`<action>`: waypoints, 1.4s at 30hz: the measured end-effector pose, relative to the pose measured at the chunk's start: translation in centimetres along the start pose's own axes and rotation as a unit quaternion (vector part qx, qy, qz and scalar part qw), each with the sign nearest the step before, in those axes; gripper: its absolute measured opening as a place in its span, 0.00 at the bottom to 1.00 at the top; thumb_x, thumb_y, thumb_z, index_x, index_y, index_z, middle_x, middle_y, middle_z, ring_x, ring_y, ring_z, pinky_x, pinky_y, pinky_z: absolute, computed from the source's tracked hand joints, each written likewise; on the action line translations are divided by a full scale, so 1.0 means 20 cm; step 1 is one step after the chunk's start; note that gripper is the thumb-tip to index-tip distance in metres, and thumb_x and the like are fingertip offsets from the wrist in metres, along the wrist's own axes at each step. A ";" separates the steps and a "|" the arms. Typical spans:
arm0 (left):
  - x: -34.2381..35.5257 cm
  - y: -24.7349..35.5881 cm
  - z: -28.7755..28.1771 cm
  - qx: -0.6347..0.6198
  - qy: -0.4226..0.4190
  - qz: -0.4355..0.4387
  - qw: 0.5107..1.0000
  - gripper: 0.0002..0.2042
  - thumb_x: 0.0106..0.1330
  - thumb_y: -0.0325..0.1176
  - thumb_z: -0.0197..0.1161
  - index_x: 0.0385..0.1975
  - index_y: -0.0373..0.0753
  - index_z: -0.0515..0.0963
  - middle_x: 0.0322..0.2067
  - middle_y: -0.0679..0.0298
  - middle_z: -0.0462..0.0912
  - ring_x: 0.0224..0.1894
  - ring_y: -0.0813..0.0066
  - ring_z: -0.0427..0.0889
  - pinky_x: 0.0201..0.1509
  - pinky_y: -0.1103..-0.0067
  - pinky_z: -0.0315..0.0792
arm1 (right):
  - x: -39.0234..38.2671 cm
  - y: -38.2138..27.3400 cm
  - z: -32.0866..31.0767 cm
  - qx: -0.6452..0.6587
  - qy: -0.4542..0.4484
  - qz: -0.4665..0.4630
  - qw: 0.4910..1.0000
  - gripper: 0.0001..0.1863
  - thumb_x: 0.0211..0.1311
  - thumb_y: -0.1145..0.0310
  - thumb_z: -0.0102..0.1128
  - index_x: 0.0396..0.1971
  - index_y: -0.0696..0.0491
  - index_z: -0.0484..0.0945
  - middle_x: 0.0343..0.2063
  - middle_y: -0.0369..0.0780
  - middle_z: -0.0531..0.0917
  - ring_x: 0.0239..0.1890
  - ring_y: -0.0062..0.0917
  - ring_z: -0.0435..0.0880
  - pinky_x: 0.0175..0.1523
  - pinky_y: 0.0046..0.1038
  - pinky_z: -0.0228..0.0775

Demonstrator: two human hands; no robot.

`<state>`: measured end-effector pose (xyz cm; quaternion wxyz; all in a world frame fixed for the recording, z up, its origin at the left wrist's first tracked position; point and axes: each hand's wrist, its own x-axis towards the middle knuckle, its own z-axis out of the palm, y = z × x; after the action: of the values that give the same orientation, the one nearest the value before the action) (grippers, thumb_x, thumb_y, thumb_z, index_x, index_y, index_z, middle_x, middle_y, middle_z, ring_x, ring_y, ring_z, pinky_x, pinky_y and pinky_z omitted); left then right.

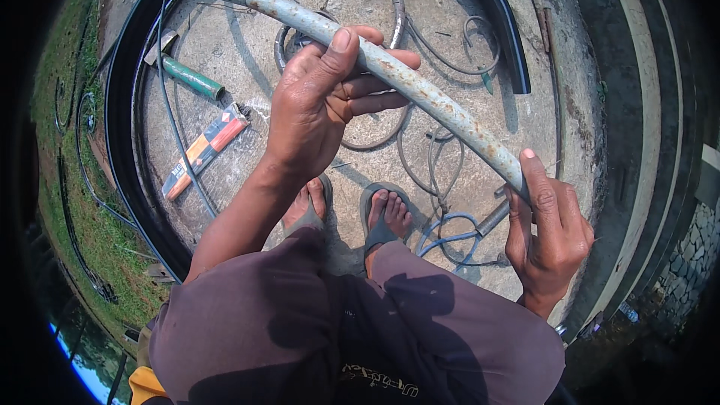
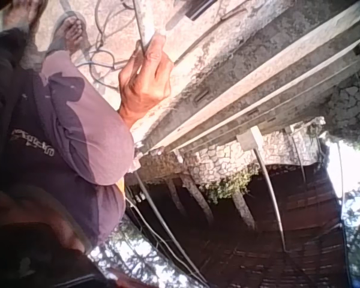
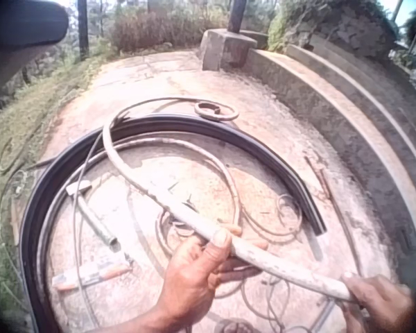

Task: The person prepares and welds a metal frame by positioning curved and straight metal rods, checking the alignment, and using a welding tool to join the components together. They use an angle grinder to cut or smooth metal pieces and wear eye protection during the welding process.

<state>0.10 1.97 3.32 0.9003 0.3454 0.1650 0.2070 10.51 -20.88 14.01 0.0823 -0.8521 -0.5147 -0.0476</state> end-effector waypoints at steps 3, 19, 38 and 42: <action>0.00 0.00 0.01 -0.003 0.006 0.000 1.000 0.22 0.77 0.49 0.47 0.49 0.32 0.69 0.45 0.41 0.82 0.48 0.57 0.86 0.51 0.70 0.83 | 0.01 0.01 0.01 0.009 0.033 -0.022 0.999 0.27 0.52 0.81 0.70 0.55 0.57 0.79 0.36 0.46 0.86 0.33 0.29 0.86 0.37 0.28 0.77; 0.03 -0.05 0.05 -0.006 0.029 0.014 0.999 0.19 0.77 0.46 0.48 0.46 0.32 0.71 0.43 0.40 0.83 0.45 0.59 0.87 0.47 0.73 0.85 | -1.20 1.39 0.65 0.139 0.119 0.601 0.778 0.26 0.65 0.51 0.64 0.50 0.59 0.80 0.40 0.44 0.86 0.45 0.32 0.84 0.52 0.32 0.73; 0.02 -0.05 0.02 0.013 0.041 0.019 0.999 0.21 0.76 0.48 0.50 0.47 0.31 0.69 0.43 0.41 0.82 0.46 0.57 0.86 0.46 0.72 0.85 | -1.11 1.01 0.98 0.425 0.188 0.631 0.621 0.06 0.53 0.75 0.58 0.28 0.60 0.73 0.20 0.40 0.77 0.17 0.25 0.76 0.22 0.24 0.72; 0.04 -0.04 0.06 -0.006 0.027 0.013 1.000 0.21 0.76 0.48 0.50 0.46 0.31 0.68 0.43 0.40 0.82 0.46 0.56 0.86 0.47 0.71 0.85 | -1.18 1.45 0.61 0.161 0.278 0.449 0.834 0.13 0.56 0.73 0.64 0.39 0.61 0.74 0.22 0.40 0.78 0.20 0.24 0.78 0.26 0.25 0.73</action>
<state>1.47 1.12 3.55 0.8948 0.3364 0.1839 0.2286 25.12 -52.30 -4.59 0.3706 -0.9148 -0.0317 -0.1572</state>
